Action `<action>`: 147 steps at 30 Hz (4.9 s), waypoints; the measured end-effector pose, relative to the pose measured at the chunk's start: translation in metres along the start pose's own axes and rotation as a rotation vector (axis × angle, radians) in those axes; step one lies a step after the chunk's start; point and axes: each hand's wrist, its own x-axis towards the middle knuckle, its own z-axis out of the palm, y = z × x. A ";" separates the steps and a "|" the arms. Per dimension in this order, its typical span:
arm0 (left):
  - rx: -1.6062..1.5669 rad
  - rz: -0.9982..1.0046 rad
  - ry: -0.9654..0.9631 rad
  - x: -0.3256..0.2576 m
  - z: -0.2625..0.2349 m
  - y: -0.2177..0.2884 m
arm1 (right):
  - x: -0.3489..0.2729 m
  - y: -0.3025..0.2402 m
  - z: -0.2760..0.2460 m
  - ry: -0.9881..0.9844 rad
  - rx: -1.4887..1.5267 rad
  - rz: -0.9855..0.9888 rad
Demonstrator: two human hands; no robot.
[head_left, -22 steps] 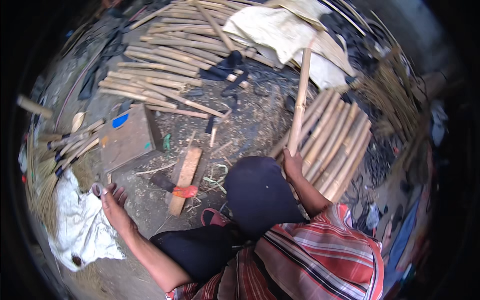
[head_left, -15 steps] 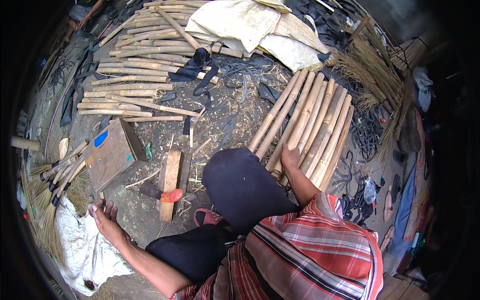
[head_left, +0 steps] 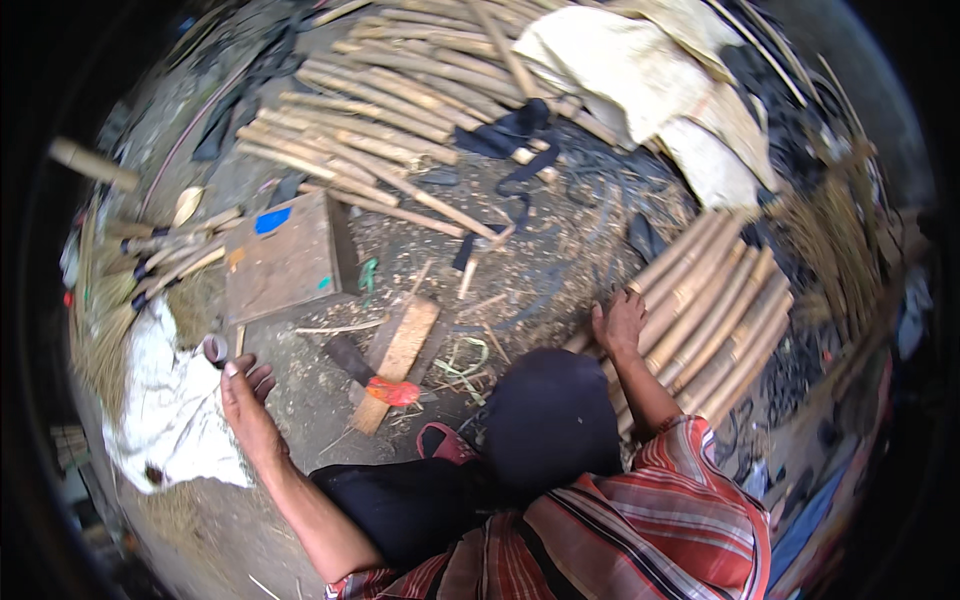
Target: The person sits on the floor and uses a knife to shave and shape the ends of wooden sticks. They repeatedly pick up sticks, carve them, and place them aside. Later, they stand and handle bundles of straw brooms, moving them within the workshop.
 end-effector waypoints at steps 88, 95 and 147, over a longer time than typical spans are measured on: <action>0.174 0.092 -0.085 -0.015 0.022 0.021 | 0.238 -0.400 0.170 -0.184 0.467 -0.500; 0.190 0.062 -0.085 -0.013 0.023 0.020 | 0.246 -0.431 0.166 -0.383 0.205 -0.238; -0.082 0.024 0.341 -0.003 -0.106 -0.054 | -0.066 0.071 -0.074 0.151 0.981 0.524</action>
